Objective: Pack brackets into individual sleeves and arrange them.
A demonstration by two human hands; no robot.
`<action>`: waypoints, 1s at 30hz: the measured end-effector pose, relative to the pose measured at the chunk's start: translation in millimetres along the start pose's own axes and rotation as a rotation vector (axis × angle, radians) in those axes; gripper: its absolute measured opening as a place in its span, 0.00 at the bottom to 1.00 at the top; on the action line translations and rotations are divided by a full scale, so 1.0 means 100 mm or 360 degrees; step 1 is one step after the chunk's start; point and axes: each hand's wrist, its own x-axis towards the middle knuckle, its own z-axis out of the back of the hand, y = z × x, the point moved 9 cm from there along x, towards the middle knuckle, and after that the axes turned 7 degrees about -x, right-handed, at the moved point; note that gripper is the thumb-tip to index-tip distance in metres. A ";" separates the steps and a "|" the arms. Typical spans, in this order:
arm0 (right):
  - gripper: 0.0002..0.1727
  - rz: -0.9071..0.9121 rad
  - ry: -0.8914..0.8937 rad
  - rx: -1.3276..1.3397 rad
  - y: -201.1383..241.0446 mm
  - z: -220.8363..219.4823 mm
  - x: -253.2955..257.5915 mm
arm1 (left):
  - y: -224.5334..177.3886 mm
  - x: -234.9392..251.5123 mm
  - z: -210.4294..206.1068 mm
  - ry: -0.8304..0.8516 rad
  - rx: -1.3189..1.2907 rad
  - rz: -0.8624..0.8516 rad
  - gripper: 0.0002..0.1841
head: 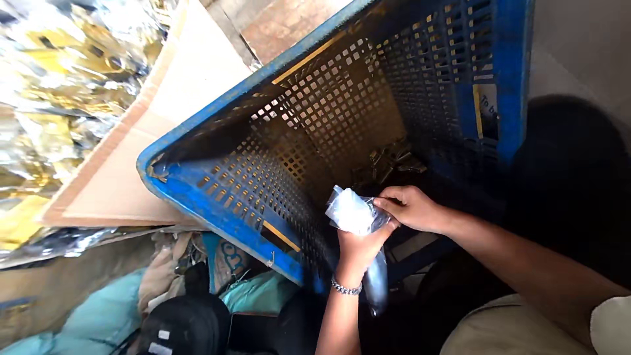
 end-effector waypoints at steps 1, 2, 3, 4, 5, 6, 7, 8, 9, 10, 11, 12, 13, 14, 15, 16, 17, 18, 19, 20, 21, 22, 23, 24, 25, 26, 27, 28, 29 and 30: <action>0.16 -0.0023 -0.0040 0.0072 -0.02 0.01 0.00 | 0.04 -0.02 -0.03 0.0001 -0.0291 0.0198 0.35; 0.15 -0.0055 -0.0032 0.0211 -0.05 0.00 -0.02 | 0.05 -0.05 -0.05 -0.0028 -0.0511 0.0339 0.28; 0.12 -0.0078 0.0055 0.0377 -0.05 -0.03 -0.06 | 0.06 -0.06 -0.04 -0.0064 -0.0658 0.0431 0.20; 0.08 -0.0076 0.0190 0.0501 -0.03 -0.06 -0.10 | 0.05 -0.06 0.00 -0.0094 -0.0740 0.0479 0.15; 0.05 -0.0084 0.0308 0.0540 -0.01 -0.08 -0.13 | 0.04 -0.05 0.04 -0.0094 -0.0732 0.0468 0.15; 0.05 -0.0104 0.0341 0.0515 0.00 -0.07 -0.14 | 0.03 -0.04 0.07 -0.0070 -0.0661 0.0428 0.19; 0.07 -0.0149 0.0300 0.0474 0.00 -0.04 -0.13 | 0.03 -0.03 0.07 -0.0050 -0.0569 0.0385 0.22; 0.09 -0.0210 0.0229 0.0458 -0.02 -0.02 -0.10 | 0.05 -0.03 0.07 -0.0050 -0.0480 0.0347 0.24; 0.11 -0.0264 0.0165 0.0464 -0.05 0.01 -0.08 | 0.06 -0.02 0.08 -0.0073 -0.0402 0.0312 0.25; 0.12 -0.0291 0.0132 0.0478 -0.07 0.02 -0.07 | 0.06 0.00 0.11 -0.0127 -0.0350 0.0292 0.24; 0.13 -0.0290 0.0154 0.0477 -0.08 0.01 -0.07 | 0.06 0.04 0.17 -0.0202 -0.0320 0.0276 0.22; 0.14 -0.0273 0.0224 0.0446 -0.08 -0.02 -0.09 | 0.05 0.06 0.22 -0.0269 -0.0328 0.0266 0.19; 0.12 -0.0260 0.0313 0.0397 -0.08 -0.07 -0.12 | 0.04 0.07 0.26 -0.0298 -0.0342 0.0252 0.16; 0.10 -0.0250 0.0395 0.0368 -0.08 -0.10 -0.14 | 0.03 0.07 0.27 -0.0290 -0.0322 0.0237 0.14; 0.11 -0.0233 0.0475 0.0375 -0.06 -0.13 -0.15 | 0.02 0.08 0.26 -0.0266 -0.0285 0.0208 0.13; 0.13 -0.0210 0.0516 0.0412 -0.05 -0.14 -0.15 | 0.02 0.08 0.23 -0.0210 -0.0227 0.0182 0.14; 0.12 -0.0194 0.0500 0.0472 -0.05 -0.14 -0.14 | 0.02 0.06 0.19 -0.0150 -0.0169 0.0167 0.17; 0.07 -0.0184 0.0437 0.0529 -0.05 -0.14 -0.11 | 0.03 0.04 0.16 -0.0101 -0.0139 0.0169 0.20; 0.06 -0.0193 0.0384 0.0555 -0.07 -0.14 -0.10 | 0.03 0.02 0.13 -0.0074 -0.0124 0.0181 0.20; 0.08 -0.0230 0.0346 0.0545 -0.10 -0.14 -0.09 | 0.04 0.01 0.12 -0.0045 -0.0114 0.0197 0.21; 0.10 -0.0281 0.0326 0.0529 -0.14 -0.16 -0.09 | 0.05 -0.01 0.10 0.0012 -0.0109 0.0224 0.22; 0.12 -0.0330 0.0328 0.0517 -0.17 -0.18 -0.11 | 0.06 -0.03 0.06 0.0097 -0.0121 0.0271 0.23; 0.14 -0.0362 0.0338 0.0516 -0.19 -0.21 -0.13 | 0.07 -0.06 0.02 0.0200 -0.0146 0.0333 0.23; 0.15 -0.0371 0.0371 0.0537 -0.20 -0.23 -0.17 | 0.07 -0.09 -0.02 0.0290 -0.0179 0.0388 0.23; 0.14 -0.0347 0.0440 0.0578 -0.20 -0.26 -0.20 | 0.07 -0.09 -0.02 0.0326 -0.0193 0.0385 0.22; 0.10 -0.0300 0.0528 0.0638 -0.19 -0.26 -0.23 | 0.07 -0.05 0.04 0.0271 -0.0135 0.0326 0.21; 0.06 -0.0250 0.0602 0.0684 -0.19 -0.24 -0.24 | 0.07 0.02 0.17 0.0116 0.0017 0.0243 0.20; 0.05 -0.0231 0.0610 0.0705 -0.20 -0.21 -0.23 | 0.07 0.10 0.34 -0.0065 0.0230 0.0114 0.21; 0.04 -0.0260 0.0559 0.0719 -0.23 -0.17 -0.20 | 0.07 0.18 0.52 -0.0243 0.0448 -0.0038 0.23; 0.07 -0.0319 0.0463 0.0753 -0.28 -0.14 -0.17 | 0.06 0.24 0.67 -0.0390 0.0576 -0.0138 0.24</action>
